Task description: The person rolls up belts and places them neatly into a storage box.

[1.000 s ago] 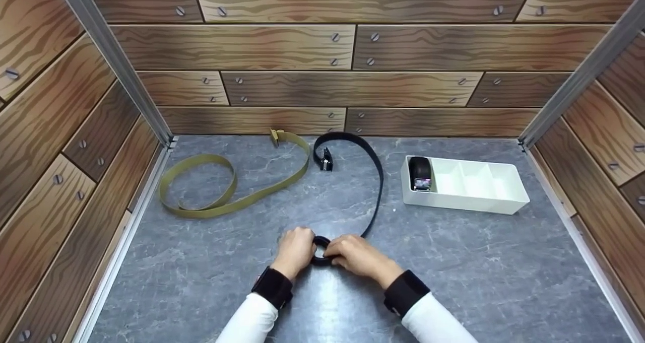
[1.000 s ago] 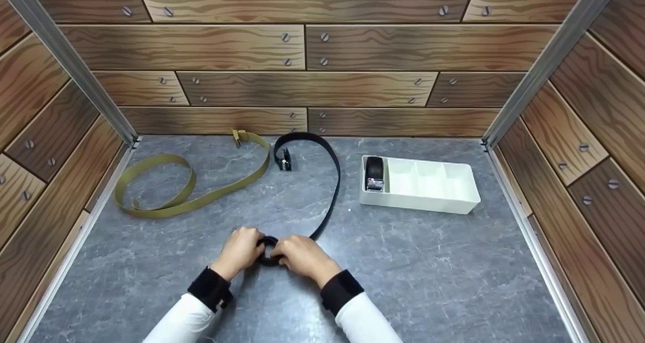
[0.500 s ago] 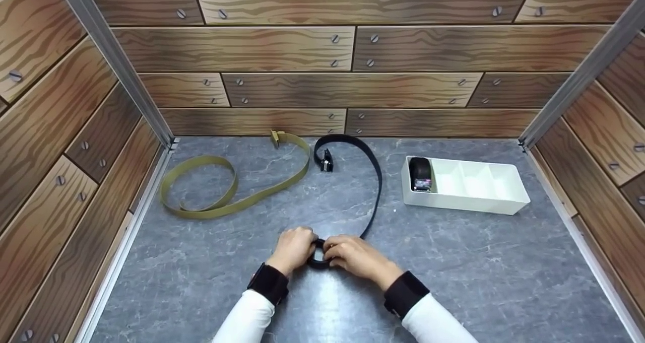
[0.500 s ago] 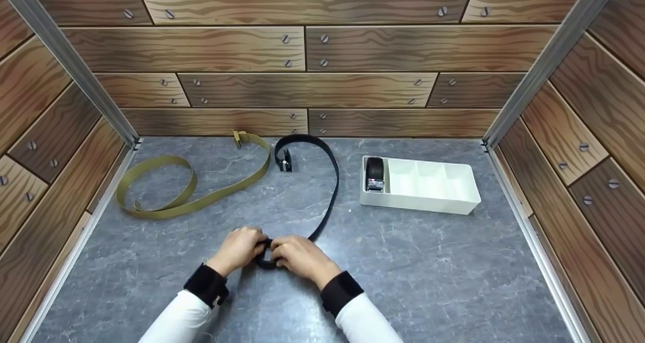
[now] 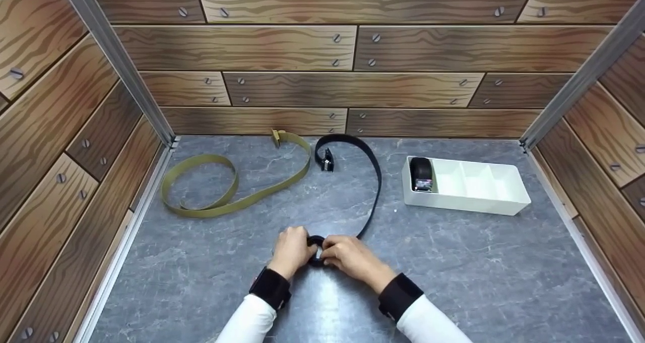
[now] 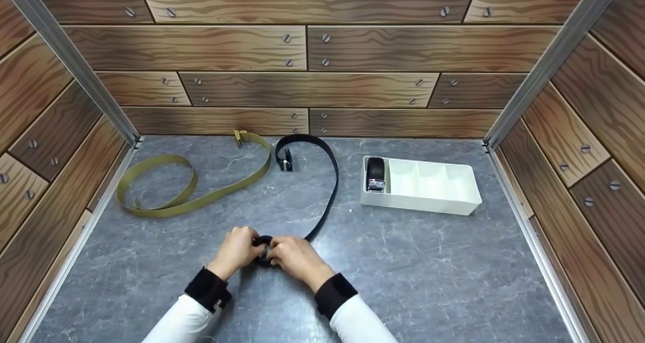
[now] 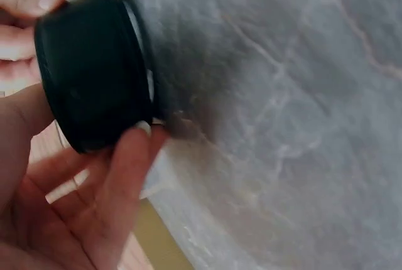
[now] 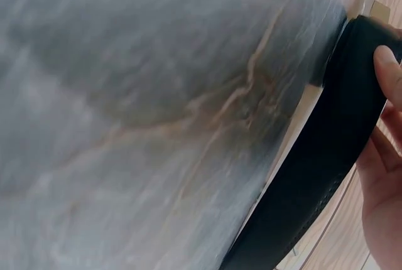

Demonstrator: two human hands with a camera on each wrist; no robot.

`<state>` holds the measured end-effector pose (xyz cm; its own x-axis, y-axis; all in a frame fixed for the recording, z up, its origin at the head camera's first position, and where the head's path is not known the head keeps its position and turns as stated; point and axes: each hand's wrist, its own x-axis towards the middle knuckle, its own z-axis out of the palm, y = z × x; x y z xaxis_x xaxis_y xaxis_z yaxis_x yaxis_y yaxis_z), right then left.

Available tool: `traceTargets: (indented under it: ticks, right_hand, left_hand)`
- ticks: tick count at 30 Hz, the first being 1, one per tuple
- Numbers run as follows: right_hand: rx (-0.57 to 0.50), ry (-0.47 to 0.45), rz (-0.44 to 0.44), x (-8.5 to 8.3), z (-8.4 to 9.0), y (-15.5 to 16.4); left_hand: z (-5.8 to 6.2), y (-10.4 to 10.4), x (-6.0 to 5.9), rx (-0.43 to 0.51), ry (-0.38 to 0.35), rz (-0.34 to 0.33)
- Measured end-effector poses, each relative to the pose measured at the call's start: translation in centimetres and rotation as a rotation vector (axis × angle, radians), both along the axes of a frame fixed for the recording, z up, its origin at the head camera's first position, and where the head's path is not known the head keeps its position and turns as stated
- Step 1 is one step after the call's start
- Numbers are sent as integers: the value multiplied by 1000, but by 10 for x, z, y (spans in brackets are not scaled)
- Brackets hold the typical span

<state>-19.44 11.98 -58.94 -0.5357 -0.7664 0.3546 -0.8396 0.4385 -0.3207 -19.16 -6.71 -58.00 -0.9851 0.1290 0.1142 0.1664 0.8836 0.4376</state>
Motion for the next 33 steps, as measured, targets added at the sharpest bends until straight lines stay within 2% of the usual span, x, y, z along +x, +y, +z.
traceTargets:
  ticks: [4,8,12,19,22,27,33]
  right_hand:
    - [1,20,-19,1,0,-5]
    - [7,-26,15,-1,2,-3]
    - [31,-79,64,-6,7,3]
    - [75,-68,82,-10,10,10]
    - [71,-67,74,-9,7,10]
    - [34,-57,70,-8,2,7]
    - [69,-34,3,-5,3,6]
  left_hand:
    - [2,2,3,-22,-29,78]
    - [3,4,2,-61,-43,65]
    - [2,0,-2,-100,-24,-19]
    - [0,-12,-8,-163,35,-268]
    - [0,-13,-10,-167,43,-325]
    - [-1,-12,-11,-128,14,-315]
    - [0,-9,-9,-17,-114,-238]
